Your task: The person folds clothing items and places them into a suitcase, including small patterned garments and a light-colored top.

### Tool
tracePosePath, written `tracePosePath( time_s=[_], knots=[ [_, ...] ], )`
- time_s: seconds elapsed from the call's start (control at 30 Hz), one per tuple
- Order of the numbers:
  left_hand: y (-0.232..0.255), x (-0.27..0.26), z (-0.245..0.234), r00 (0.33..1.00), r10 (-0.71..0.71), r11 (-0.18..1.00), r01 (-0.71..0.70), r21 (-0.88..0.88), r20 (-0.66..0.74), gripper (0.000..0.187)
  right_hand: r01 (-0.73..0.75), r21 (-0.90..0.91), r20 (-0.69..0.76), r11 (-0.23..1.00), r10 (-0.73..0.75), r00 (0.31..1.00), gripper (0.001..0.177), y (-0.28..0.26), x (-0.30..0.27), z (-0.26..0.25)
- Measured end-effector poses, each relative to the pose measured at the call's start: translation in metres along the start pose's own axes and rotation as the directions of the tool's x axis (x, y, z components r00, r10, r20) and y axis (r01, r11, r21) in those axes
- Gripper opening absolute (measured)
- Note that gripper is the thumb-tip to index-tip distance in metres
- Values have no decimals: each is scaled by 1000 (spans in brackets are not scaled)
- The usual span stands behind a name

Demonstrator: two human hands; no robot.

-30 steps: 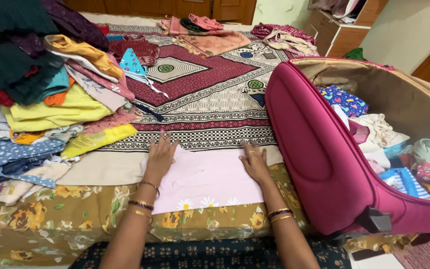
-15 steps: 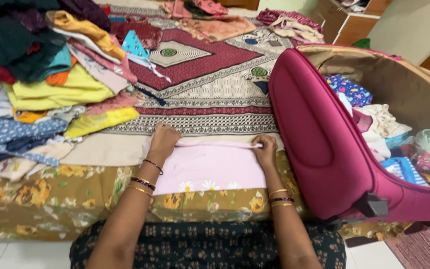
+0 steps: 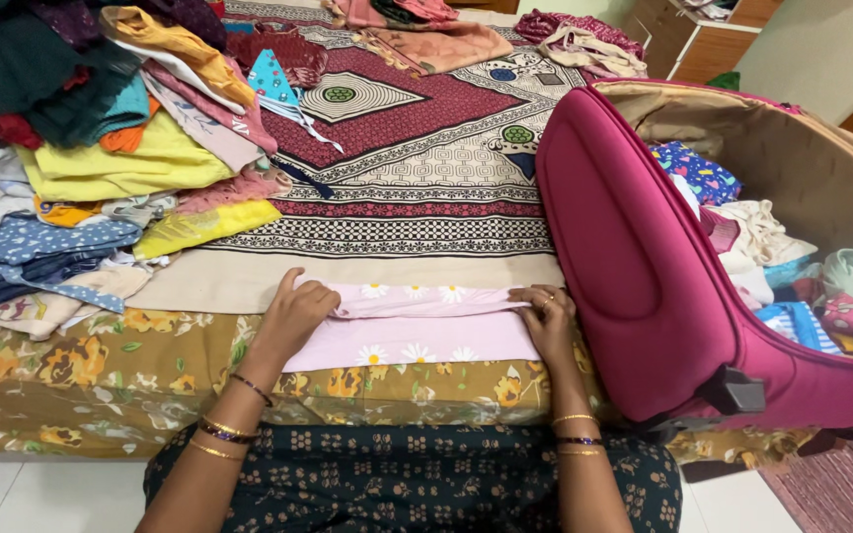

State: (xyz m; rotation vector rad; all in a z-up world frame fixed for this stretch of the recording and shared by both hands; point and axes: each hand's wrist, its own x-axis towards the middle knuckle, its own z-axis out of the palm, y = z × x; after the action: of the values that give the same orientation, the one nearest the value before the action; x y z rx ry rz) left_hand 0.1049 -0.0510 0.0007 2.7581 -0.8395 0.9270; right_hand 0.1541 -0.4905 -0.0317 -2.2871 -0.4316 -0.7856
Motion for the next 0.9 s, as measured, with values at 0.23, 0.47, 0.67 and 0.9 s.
tracePosePath(
  time_s=[0.23,0.47,0.67,0.9],
  knots=[
    [7,-13,-18,963,-199,971,168,171,185,16,-18,-38,70,999,21,997,24,8,-21,-7],
    [57,24,-89,269,-769,639,374,673,580,38,-477,-319,47,819,516,855,69,-23,-10,-8],
    [126,65,-25,753,-366,923,367,113,547,79,-598,-492,219,633,755,619,66,-35,13,-8],
    [190,64,43,837,-170,981,194,9,520,128,-761,433,374,483,672,639,40,-5,11,0]
  ],
)
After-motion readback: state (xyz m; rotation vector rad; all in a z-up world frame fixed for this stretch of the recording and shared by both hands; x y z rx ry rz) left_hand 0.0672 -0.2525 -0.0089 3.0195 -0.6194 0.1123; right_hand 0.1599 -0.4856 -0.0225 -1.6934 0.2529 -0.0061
